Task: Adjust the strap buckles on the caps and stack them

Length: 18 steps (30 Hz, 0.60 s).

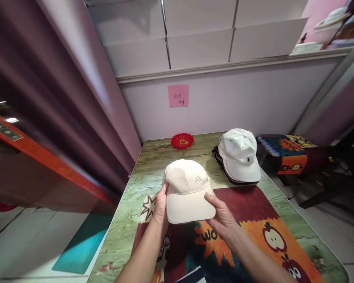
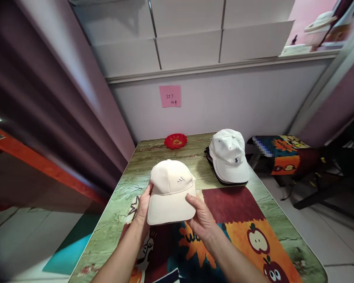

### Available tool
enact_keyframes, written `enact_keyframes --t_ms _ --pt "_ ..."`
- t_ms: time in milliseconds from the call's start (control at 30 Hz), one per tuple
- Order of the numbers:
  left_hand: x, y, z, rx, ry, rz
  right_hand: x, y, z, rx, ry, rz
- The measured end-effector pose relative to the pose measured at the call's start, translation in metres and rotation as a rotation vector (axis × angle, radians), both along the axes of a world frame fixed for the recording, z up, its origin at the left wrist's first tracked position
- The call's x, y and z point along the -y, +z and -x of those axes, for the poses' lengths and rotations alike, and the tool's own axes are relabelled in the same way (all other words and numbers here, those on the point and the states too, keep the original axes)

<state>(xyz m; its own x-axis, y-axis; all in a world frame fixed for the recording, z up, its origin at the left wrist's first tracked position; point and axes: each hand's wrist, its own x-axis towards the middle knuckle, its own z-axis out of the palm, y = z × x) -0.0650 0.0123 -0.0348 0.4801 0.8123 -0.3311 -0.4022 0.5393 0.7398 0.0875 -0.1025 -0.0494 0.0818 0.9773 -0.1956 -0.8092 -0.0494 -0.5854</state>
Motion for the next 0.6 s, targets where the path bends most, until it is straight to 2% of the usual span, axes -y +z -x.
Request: enact_keyframes --t_ms 100,167,233,300,333,367,433,500,567,600 --pt "0.011 -0.024 0.001 -0.061 -0.001 -0.063 -0.01 0.04 -0.033 0.21 -0.087 -0.022" --pt "0.018 -0.043 0.005 -0.203 -0.067 -0.167 -0.023 0.073 -0.069 0.392 -0.149 -0.096" --pt "0.023 -0.06 0.01 -0.359 -0.134 -0.296 -0.038 0.104 -0.11 0.559 -0.276 -0.156" --pt "0.026 -0.071 0.015 -0.434 -0.164 -0.376 -0.052 0.123 -0.151 0.629 -0.428 -0.201" --pt "0.027 -0.074 0.016 -0.445 -0.167 -0.393 -0.057 0.127 -0.171 0.628 -0.496 -0.21" --pt "0.028 -0.076 0.017 -0.452 -0.168 -0.402 -0.061 0.125 -0.189 0.621 -0.545 -0.213" --pt "0.029 -0.078 0.018 -0.473 -0.168 -0.424 -0.062 0.109 -0.219 0.591 -0.609 -0.174" --pt "0.03 -0.077 0.018 -0.491 -0.159 -0.457 -0.055 0.078 -0.24 0.566 -0.639 -0.034" --pt "0.032 -0.077 0.018 -0.51 -0.149 -0.485 -0.042 0.044 -0.249 0.585 -0.694 0.23" --pt "0.033 -0.077 0.018 -0.521 -0.145 -0.494 -0.036 0.028 -0.251 0.594 -0.734 0.302"
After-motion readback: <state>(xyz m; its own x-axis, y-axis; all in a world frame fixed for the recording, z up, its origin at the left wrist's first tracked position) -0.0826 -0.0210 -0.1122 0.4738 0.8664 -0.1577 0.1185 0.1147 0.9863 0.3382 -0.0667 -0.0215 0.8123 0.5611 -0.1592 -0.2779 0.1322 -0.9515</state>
